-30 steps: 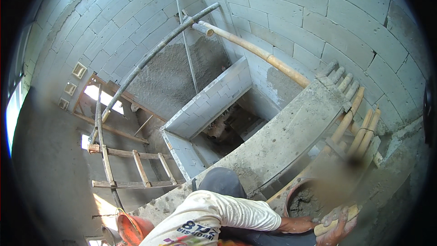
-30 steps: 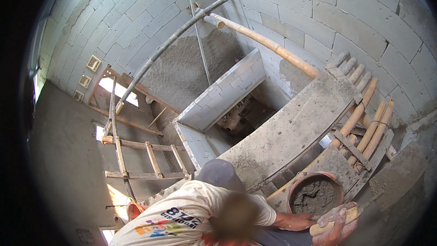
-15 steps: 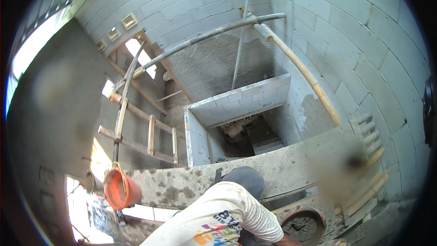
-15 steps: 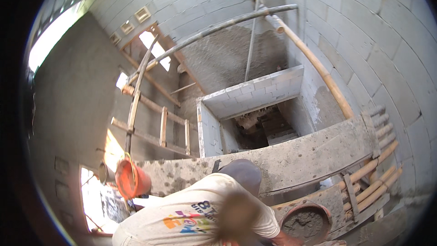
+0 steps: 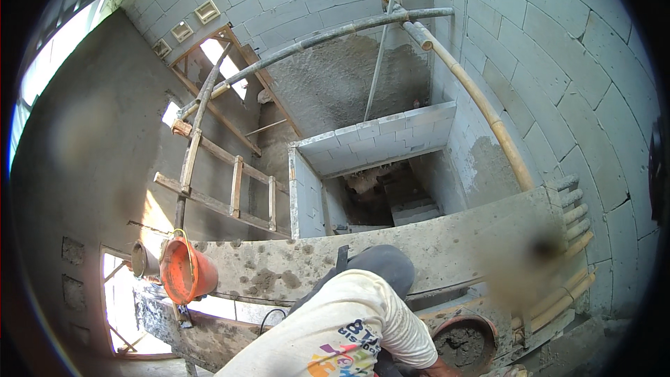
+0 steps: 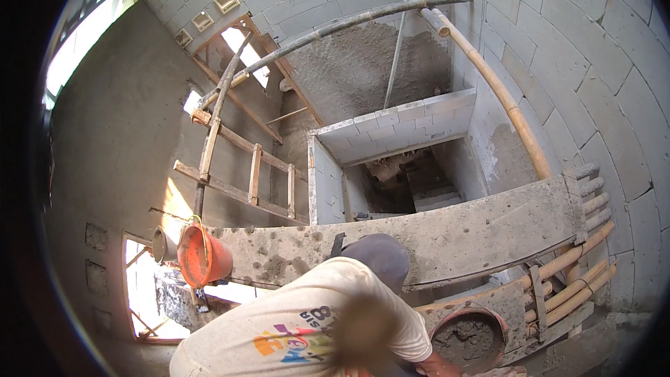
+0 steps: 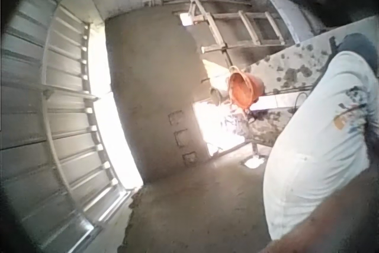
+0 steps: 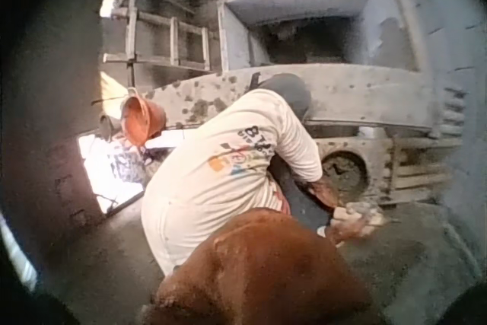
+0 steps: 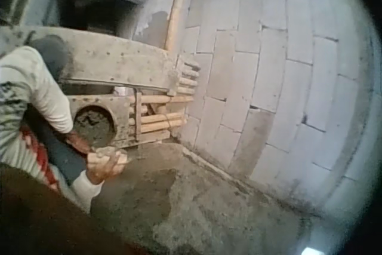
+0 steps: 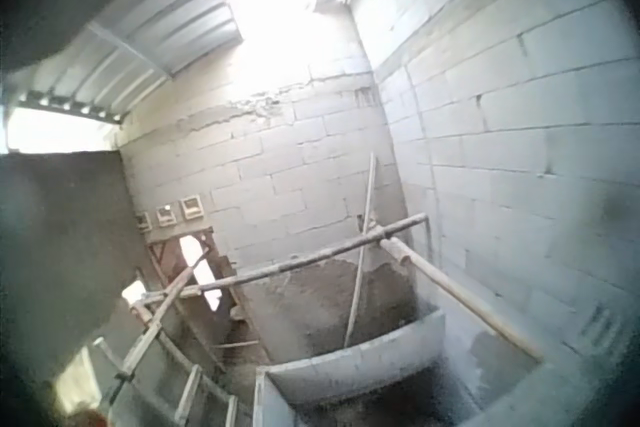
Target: The person applies wet mortar from a bucket onto an interior cinder block wall using a trowel.
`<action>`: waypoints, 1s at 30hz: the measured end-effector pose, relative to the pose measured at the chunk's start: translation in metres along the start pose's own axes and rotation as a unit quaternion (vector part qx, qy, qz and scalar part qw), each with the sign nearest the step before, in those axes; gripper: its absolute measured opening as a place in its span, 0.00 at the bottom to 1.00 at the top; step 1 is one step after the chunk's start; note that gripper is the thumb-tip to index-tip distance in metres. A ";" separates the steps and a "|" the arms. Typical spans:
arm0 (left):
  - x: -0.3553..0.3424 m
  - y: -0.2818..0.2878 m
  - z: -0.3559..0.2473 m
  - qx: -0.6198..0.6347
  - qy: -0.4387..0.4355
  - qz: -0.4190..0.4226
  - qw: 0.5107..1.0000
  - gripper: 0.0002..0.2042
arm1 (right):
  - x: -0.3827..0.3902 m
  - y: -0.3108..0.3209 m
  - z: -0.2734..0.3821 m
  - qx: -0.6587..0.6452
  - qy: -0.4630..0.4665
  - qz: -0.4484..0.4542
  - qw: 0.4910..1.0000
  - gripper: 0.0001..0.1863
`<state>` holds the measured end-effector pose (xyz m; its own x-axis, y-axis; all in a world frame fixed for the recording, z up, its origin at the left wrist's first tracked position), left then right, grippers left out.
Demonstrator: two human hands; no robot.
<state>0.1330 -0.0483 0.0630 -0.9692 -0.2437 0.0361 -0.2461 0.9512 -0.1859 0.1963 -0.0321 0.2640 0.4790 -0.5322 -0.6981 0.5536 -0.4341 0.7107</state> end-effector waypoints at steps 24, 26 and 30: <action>-0.006 -0.006 0.029 -0.012 0.111 -0.052 0.992 0.39 | 0.050 -0.022 -0.014 -0.274 -0.421 -0.031 0.864 0.18; 0.016 -0.001 -0.021 0.066 0.172 -0.057 0.981 0.39 | 0.043 -0.019 -0.013 -0.287 -0.444 -0.028 0.848 0.19; 0.020 0.001 -0.037 0.099 0.190 -0.081 0.973 0.36 | 0.024 -0.021 -0.007 -0.324 -0.485 -0.012 0.812 0.19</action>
<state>0.1124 -0.0450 0.0997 -0.8612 -0.2630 0.4350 -0.4250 0.8419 -0.3324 0.2011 -0.0303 0.2315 -0.1252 -0.9879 -0.0918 0.9476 -0.1465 0.2839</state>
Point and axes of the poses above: each hand's wrist, its own x-axis away from the middle knuckle, its own y-axis out of the back of the hand, z = x × y, the point moved 2 cm from there along -x, towards the middle knuckle, and after that the axes turned 1 degree about -x, right-handed, at the moved point
